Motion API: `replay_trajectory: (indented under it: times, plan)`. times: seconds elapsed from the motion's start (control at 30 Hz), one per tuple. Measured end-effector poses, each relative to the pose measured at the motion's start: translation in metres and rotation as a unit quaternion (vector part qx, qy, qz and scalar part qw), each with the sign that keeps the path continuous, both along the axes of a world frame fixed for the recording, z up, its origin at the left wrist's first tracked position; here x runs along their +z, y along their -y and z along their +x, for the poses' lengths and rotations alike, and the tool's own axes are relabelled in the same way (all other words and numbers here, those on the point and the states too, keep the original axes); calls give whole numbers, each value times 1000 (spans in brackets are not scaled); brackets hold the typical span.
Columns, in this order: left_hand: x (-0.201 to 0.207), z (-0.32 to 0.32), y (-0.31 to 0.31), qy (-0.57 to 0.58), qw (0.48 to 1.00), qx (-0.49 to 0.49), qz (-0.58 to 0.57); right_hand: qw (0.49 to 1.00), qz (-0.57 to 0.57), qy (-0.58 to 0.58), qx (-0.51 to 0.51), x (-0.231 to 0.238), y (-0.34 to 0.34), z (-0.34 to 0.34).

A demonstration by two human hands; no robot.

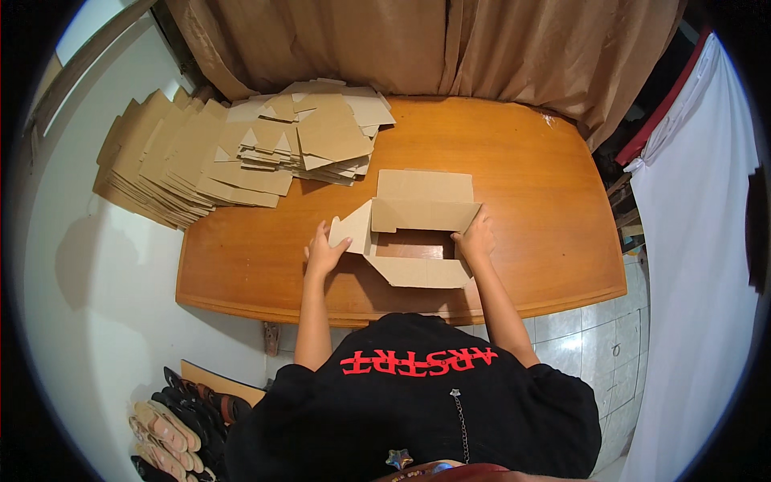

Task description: The recorder folds and stacks cardboard shoe boxes from a flat state.

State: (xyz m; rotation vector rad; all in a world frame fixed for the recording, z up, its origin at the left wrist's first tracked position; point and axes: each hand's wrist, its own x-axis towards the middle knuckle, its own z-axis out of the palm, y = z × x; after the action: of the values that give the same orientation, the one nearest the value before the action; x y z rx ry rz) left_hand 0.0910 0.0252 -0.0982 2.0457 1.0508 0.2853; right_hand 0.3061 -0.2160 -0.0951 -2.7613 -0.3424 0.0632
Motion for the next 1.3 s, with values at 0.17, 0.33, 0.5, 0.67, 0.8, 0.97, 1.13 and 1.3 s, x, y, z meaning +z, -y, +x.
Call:
replay_trajectory:
  times: [0.17, 0.33, 0.5, 0.67, 0.8, 0.97, 1.13, 1.3]
  plan:
    - [0, 8, 11, 229, 966, -41, -116, 1000, -5, 9, -1, -1, -2, -1]
    - [26, 29, 45, 283, 946, -155, -17, 999, -17, 43, 6, -6, -2, 0]
    - [19, 41, 57, 99, 947, -293, 85, 999, -11, 51, 17, -4, -2, -2]
    - [18, 45, 58, 43, 943, -312, 107, 998, 4, 53, 15, -5, -2, -2]
    - [17, 45, 57, -2, 942, -321, 102, 999, 12, 44, 13, -2, -2, -4]
    - [36, 37, 59, -66, 918, -382, 85, 1000, 25, 7, 14, -3, 1, 1]
    - [50, 20, 63, -113, 903, -412, 43, 996, 57, -37, 50, 13, 5, -2]
    - [21, 42, 54, -48, 944, -326, 28, 967, 226, -111, 42, -25, 13, 31]
